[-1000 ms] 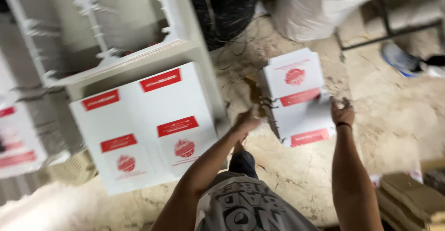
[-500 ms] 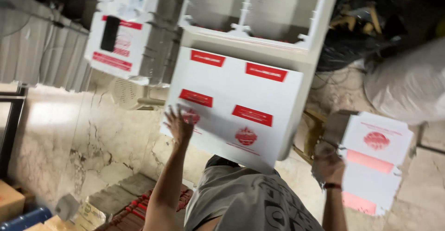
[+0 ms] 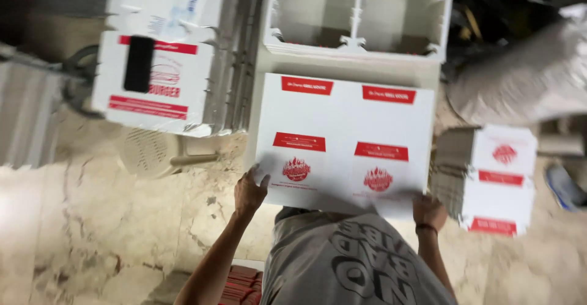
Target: Removing waste cardboard from die-cut burger box sheets by punching out the center pieces and stacking the processed sheets.
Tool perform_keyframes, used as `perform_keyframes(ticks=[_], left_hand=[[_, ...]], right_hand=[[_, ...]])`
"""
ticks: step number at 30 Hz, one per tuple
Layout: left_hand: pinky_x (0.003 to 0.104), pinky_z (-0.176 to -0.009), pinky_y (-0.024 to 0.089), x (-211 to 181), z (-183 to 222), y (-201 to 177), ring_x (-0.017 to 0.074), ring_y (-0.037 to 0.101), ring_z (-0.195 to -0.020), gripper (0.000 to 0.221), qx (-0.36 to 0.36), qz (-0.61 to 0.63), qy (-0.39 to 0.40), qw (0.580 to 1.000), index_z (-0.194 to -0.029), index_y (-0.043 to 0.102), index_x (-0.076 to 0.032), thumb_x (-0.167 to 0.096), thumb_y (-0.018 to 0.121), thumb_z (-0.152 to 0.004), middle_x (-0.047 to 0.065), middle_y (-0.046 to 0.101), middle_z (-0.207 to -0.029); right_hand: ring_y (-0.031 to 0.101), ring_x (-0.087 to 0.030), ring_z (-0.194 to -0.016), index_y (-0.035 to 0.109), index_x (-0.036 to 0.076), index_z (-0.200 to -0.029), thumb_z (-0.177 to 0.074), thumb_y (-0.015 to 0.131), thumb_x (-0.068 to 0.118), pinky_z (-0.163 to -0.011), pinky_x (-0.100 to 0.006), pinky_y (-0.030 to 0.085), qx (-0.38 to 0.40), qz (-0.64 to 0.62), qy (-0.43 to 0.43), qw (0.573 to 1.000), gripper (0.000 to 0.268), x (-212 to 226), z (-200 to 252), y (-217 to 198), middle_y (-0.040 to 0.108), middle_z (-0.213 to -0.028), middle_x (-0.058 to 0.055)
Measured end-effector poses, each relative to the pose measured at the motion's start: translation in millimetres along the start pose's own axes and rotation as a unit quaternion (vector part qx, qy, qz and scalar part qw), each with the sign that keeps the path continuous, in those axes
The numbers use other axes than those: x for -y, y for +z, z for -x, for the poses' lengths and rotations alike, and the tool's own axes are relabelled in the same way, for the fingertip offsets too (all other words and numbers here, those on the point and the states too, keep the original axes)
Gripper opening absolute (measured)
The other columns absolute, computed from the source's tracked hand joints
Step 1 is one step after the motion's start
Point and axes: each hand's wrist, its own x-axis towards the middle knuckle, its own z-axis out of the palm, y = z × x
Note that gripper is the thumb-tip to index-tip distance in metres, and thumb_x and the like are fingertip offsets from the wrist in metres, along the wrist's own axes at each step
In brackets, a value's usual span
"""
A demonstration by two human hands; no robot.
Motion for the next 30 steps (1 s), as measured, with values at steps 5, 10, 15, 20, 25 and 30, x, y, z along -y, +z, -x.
perform_keyframes(ticks=[5,10,15,20,25,30], left_hand=[[0.052,-0.102,0.054,-14,7,-29,0.0355,0.066,-0.121,0.057,0.088,-0.005,0.021,0.996,-0.142,0.06,-0.017,-0.045,0.067,-0.093,0.015,0.07,-0.128],[0.056,-0.106,0.051,-11,8,-41,0.0414,0.065,-0.122,0.059,0.151,-0.016,0.05,0.987,-0.142,0.058,-0.013,-0.046,0.062,-0.094,0.019,0.068,-0.13],[0.054,-0.105,0.051,-23,8,-55,0.0404,0.065,-0.122,0.06,0.187,-0.048,0.076,0.978,-0.143,0.056,-0.014,-0.048,0.06,-0.093,0.019,0.067,-0.131],[0.054,-0.104,0.051,-13,3,-50,0.0422,0.065,-0.121,0.061,0.193,-0.082,0.106,0.972,-0.142,0.057,-0.013,-0.051,0.057,-0.093,0.021,0.066,-0.129],[0.056,-0.102,0.052,13,-18,-37,0.0425,0.066,-0.12,0.059,0.195,-0.032,0.099,0.975,-0.143,0.057,-0.011,-0.045,0.058,-0.095,0.025,0.07,-0.125],[0.055,-0.093,0.057,6,-35,-69,0.0398,0.07,-0.112,0.043,0.123,0.01,0.093,0.988,-0.132,0.061,-0.009,-0.036,0.059,-0.1,0.021,0.076,-0.113]], right_hand=[[0.074,-0.044,-0.093,0.081,0.007,-0.1,-0.089,0.055,0.03,-0.079,-0.054,0.059,-0.051,-0.027,0.071,0.996,0.037,34,32,-31,0.078,-0.087,-0.021],[0.072,-0.048,-0.094,0.081,0.008,-0.098,-0.084,0.058,0.029,-0.079,-0.061,0.055,-0.077,-0.075,0.111,0.988,0.034,40,30,-26,0.076,-0.088,-0.025],[0.072,-0.047,-0.101,0.08,0.007,-0.101,-0.086,0.059,0.03,-0.085,-0.058,0.056,-0.078,-0.081,0.138,0.984,0.034,51,29,-35,0.076,-0.094,-0.026],[0.07,-0.048,-0.105,0.08,0.005,-0.101,-0.088,0.058,0.025,-0.088,-0.058,0.056,-0.064,-0.086,0.146,0.983,0.033,59,35,-43,0.076,-0.1,-0.027],[0.067,-0.049,-0.111,0.078,0.004,-0.106,-0.082,0.062,0.021,-0.093,-0.058,0.053,-0.043,-0.152,0.133,0.979,0.033,58,44,-73,0.074,-0.108,-0.03],[0.054,-0.039,-0.135,0.054,0.014,-0.142,-0.087,0.074,0.016,-0.113,-0.048,0.05,0.075,-0.033,-0.092,0.992,0.059,4,33,-81,0.066,-0.133,-0.023]])
